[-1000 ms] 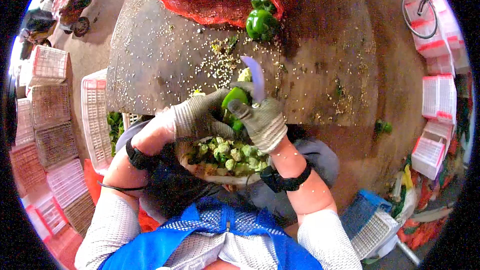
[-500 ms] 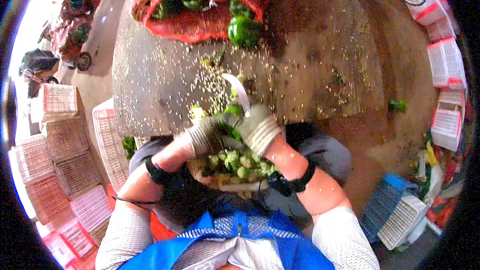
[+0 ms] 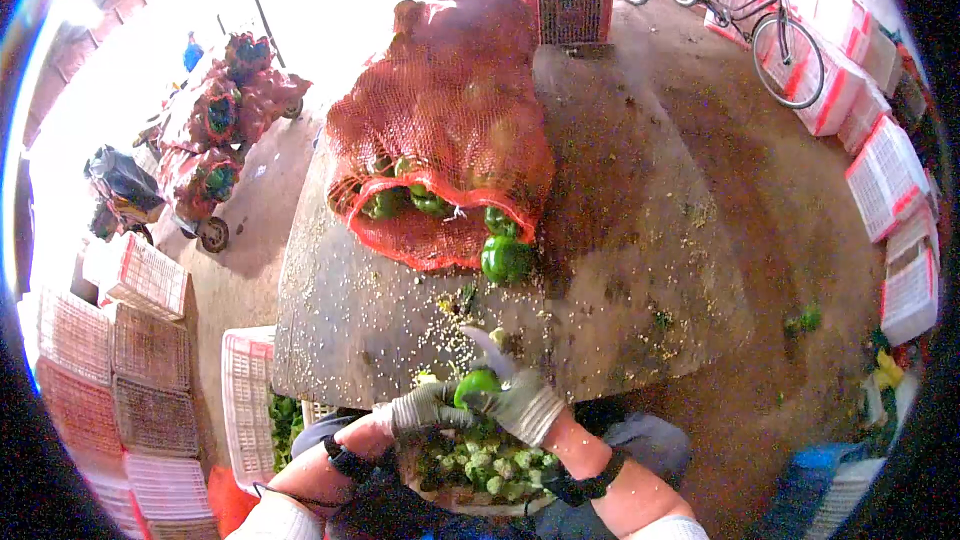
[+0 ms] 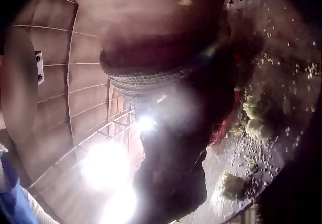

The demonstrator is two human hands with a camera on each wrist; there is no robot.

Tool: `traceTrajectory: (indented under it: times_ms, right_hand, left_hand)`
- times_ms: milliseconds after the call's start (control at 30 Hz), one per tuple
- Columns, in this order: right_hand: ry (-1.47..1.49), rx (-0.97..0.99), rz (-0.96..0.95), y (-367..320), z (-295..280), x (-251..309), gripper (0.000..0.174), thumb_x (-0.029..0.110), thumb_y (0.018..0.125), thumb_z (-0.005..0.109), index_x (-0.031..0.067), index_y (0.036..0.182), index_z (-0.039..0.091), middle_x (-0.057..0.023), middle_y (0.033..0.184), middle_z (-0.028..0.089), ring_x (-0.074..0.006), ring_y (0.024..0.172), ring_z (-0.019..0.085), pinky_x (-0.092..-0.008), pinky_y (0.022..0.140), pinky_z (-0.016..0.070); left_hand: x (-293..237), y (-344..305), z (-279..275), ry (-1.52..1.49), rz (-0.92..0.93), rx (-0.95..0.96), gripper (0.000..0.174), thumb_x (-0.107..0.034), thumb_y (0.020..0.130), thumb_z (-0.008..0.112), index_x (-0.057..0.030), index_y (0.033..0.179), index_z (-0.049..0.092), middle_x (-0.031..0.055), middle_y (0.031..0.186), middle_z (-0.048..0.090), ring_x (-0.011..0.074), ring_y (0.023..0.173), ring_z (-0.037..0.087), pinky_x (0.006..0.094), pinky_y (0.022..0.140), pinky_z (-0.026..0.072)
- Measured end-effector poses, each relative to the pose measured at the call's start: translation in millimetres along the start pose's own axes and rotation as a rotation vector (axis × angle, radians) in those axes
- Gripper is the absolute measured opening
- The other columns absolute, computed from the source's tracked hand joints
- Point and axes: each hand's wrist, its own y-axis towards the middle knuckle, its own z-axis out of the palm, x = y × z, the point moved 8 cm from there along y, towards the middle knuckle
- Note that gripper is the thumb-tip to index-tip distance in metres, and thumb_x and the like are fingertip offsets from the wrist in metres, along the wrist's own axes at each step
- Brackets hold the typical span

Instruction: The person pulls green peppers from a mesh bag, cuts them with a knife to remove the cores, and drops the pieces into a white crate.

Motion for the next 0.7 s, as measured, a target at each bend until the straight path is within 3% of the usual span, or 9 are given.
traceTrajectory:
  times_ms: [200,333,367,400,467,500,533,600,700]
  right_hand:
    - [-0.068,-0.018,-0.021,-5,-8,4,0.091,0.058,0.085,0.068,0.0161,0.154,0.027,-0.0096,0.100,0.065,-0.0221,0.092,0.061,-0.0365,0.086,0.0489]
    - [0.105,0.021,-0.022,-1,-8,6,0.095,0.056,0.083,0.071,0.0120,0.155,0.025,-0.0075,0.110,0.067,-0.0176,0.101,0.061,-0.0339,0.093,0.0481]
    - [0.212,0.039,0.011,-4,-2,0,0.096,0.055,0.083,0.072,0.0109,0.155,0.025,-0.0067,0.113,0.067,-0.0161,0.103,0.060,-0.0332,0.095,0.0477]
    - [0.211,0.026,0.025,-3,-4,4,0.090,0.059,0.082,0.071,0.0090,0.147,0.035,-0.0072,0.111,0.067,-0.0159,0.102,0.060,-0.0332,0.093,0.0482]
    - [0.208,-0.002,0.052,-2,-7,10,0.083,0.067,0.078,0.069,0.0050,0.131,0.056,-0.0083,0.106,0.068,-0.0156,0.100,0.061,-0.0332,0.090,0.0491]
    - [0.156,0.015,0.128,-4,-10,8,0.086,0.071,0.078,0.067,0.0043,0.130,0.056,-0.0074,0.106,0.067,-0.0165,0.100,0.061,-0.0342,0.090,0.0493]
    - [0.260,0.000,0.127,-4,-10,6,0.085,0.067,0.077,0.070,0.0021,0.129,0.056,-0.0062,0.107,0.067,-0.0141,0.100,0.061,-0.0326,0.090,0.0493]
    - [0.306,-0.022,0.192,-7,-9,-13,0.069,0.052,0.084,0.073,0.0011,0.128,0.057,-0.0051,0.107,0.067,-0.0119,0.099,0.060,-0.0303,0.090,0.0489]
    - [0.236,-0.158,0.086,3,-15,-21,0.055,0.033,0.090,0.069,0.0062,0.134,0.052,-0.0062,0.098,0.069,-0.0171,0.089,0.065,-0.0325,0.079,0.0522]
  left_hand:
    - [-7,-3,7,0.046,-0.016,0.110,0.048,-0.025,0.092,0.069,-0.0062,0.133,0.054,-0.0015,0.114,0.065,0.0081,0.100,0.057,0.0260,0.085,0.0491]
    - [-38,-23,6,0.067,-0.153,0.001,0.052,-0.024,0.091,0.068,-0.0069,0.138,0.052,-0.0007,0.119,0.064,0.0094,0.104,0.057,0.0279,0.088,0.0489]
    - [-53,-29,2,0.152,-0.004,-0.065,0.054,-0.026,0.092,0.068,-0.0066,0.139,0.051,0.0011,0.123,0.064,0.0120,0.109,0.057,0.0304,0.095,0.0466]
    - [-43,-18,-2,-0.048,0.061,-0.021,0.053,-0.026,0.091,0.068,-0.0053,0.138,0.052,0.0025,0.125,0.063,0.0134,0.114,0.055,0.0313,0.101,0.0435]
    - [-50,-10,4,0.034,0.077,0.052,0.049,-0.026,0.093,0.066,-0.0027,0.135,0.054,0.0030,0.126,0.063,0.0134,0.114,0.056,0.0307,0.100,0.0444]
    - [-34,-7,-4,-0.040,0.028,0.039,0.049,-0.027,0.093,0.067,-0.0029,0.133,0.055,0.0036,0.124,0.064,0.0139,0.112,0.058,0.0308,0.099,0.0457]
    - [-21,-5,-9,-0.115,-0.019,0.022,0.048,-0.028,0.092,0.068,-0.0030,0.132,0.056,0.0042,0.122,0.065,0.0144,0.109,0.059,0.0310,0.097,0.0471]
    - [-21,2,-2,-0.240,-0.002,-0.008,0.038,-0.029,0.095,0.066,-0.0037,0.124,0.061,0.0013,0.103,0.069,0.0069,0.087,0.063,0.0225,0.073,0.0529]
    - [-29,16,0,-0.193,0.076,-0.055,0.037,-0.027,0.096,0.064,-0.0030,0.125,0.060,0.0018,0.107,0.068,0.0087,0.094,0.063,0.0244,0.082,0.0533]
